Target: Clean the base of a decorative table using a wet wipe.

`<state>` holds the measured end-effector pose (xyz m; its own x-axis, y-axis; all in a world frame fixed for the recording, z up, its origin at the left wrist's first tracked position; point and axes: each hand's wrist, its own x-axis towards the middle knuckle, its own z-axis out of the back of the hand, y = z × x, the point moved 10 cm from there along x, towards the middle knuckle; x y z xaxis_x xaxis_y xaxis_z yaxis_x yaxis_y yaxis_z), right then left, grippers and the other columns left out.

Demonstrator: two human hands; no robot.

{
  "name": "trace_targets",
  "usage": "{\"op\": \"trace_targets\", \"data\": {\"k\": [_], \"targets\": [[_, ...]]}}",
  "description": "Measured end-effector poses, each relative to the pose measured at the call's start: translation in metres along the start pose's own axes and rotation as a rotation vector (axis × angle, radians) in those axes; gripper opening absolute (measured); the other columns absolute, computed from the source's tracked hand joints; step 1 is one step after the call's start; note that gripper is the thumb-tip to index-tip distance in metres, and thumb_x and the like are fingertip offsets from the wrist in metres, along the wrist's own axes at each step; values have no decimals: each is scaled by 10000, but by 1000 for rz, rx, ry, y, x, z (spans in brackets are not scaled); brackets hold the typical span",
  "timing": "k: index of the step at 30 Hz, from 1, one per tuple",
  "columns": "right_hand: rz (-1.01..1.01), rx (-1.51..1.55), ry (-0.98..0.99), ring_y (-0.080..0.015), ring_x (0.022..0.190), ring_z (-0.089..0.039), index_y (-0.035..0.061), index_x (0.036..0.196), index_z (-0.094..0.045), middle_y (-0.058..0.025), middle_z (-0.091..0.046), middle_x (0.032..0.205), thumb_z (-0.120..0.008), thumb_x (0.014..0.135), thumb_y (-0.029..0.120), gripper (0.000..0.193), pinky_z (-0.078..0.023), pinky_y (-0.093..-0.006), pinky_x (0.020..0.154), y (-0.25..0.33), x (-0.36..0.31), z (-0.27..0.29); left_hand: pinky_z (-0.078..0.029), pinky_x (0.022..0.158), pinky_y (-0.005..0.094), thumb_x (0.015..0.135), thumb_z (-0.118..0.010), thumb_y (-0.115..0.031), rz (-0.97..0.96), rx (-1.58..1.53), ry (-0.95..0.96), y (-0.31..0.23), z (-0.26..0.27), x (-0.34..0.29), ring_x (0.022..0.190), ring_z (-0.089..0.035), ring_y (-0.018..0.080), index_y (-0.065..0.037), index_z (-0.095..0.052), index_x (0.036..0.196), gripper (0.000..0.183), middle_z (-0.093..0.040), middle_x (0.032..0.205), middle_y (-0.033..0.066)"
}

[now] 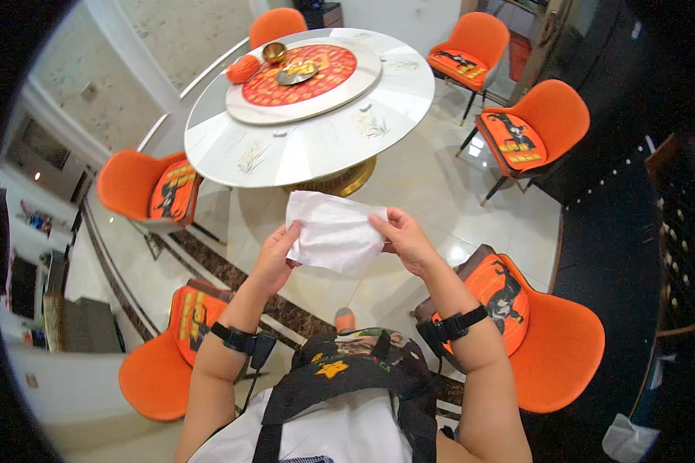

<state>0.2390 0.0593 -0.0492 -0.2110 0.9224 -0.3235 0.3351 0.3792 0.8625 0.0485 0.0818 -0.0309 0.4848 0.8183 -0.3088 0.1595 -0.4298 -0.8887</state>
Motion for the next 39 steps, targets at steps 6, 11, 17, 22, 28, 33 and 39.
{"op": "trace_targets", "data": {"k": [6, 11, 17, 22, 28, 33, 39], "targets": [[2, 308, -530, -192, 955, -546, 25, 1148, -433, -129, -474, 1160, -541, 878, 175, 327, -494, -349, 828, 8, 9, 81, -405, 819, 290, 942, -394, -380, -32, -91, 105, -34, -47, 102, 980, -508, 118, -99, -459, 1221, 401, -544, 1084, 13], [-5, 297, -182, -192, 1077, -484, 21, 1217, -391, -72, -455, 1212, -459, 925, 166, 333, -418, -341, 935, 27, 48, 51, -336, 919, 321, 941, -360, -436, 12, -39, 236, -2, -108, 181, 1050, -467, 137, -92, -373, 1278, 481, -499, 1163, 20], [85, 333, -318, -147, 1062, -470, 45, 1192, -408, -49, -482, 1165, -398, 938, 186, 290, -371, -327, 940, 52, 113, 124, -267, 988, 336, 935, -314, -479, -56, 323, 232, 32, -154, 272, 1154, -375, 161, -107, -290, 1332, 545, -384, 1284, 49], [27, 376, -228, -154, 988, -507, 76, 1200, -403, -62, -502, 1115, -419, 914, 114, 289, -410, -332, 903, 49, 183, 231, -228, 1014, 345, 941, -317, -456, 106, 257, 172, 67, -169, 370, 1203, -320, 170, -112, -286, 1343, 530, -362, 1305, 41], [-212, 329, -281, -162, 980, -529, 92, 1351, -260, -107, -500, 1149, -481, 871, 36, 531, -464, -374, 873, 51, 222, 387, -175, 1041, 321, 956, -341, -377, 209, -20, 28, 85, -206, 503, 1223, -293, 143, -66, -409, 1263, 442, -391, 1308, 30], [-359, 156, -316, -163, 987, -531, 30, 1287, -389, -86, -528, 1133, -503, 885, 84, 422, -470, -330, 847, 68, 225, 535, -236, 1002, 307, 940, -402, -355, 390, 54, -74, 114, -235, 577, 1146, -382, 130, -56, -450, 1216, 410, -477, 1213, 23], [-230, 238, -451, -152, 992, -523, 15, 1206, -470, -72, -542, 1107, -486, 902, 120, 323, -455, -307, 865, 131, 257, 637, -346, 902, 293, 907, -485, -339, 499, -23, -87, 133, -274, 656, 1008, -483, 117, -57, -492, 1163, 381, -555, 1078, 8]]}}
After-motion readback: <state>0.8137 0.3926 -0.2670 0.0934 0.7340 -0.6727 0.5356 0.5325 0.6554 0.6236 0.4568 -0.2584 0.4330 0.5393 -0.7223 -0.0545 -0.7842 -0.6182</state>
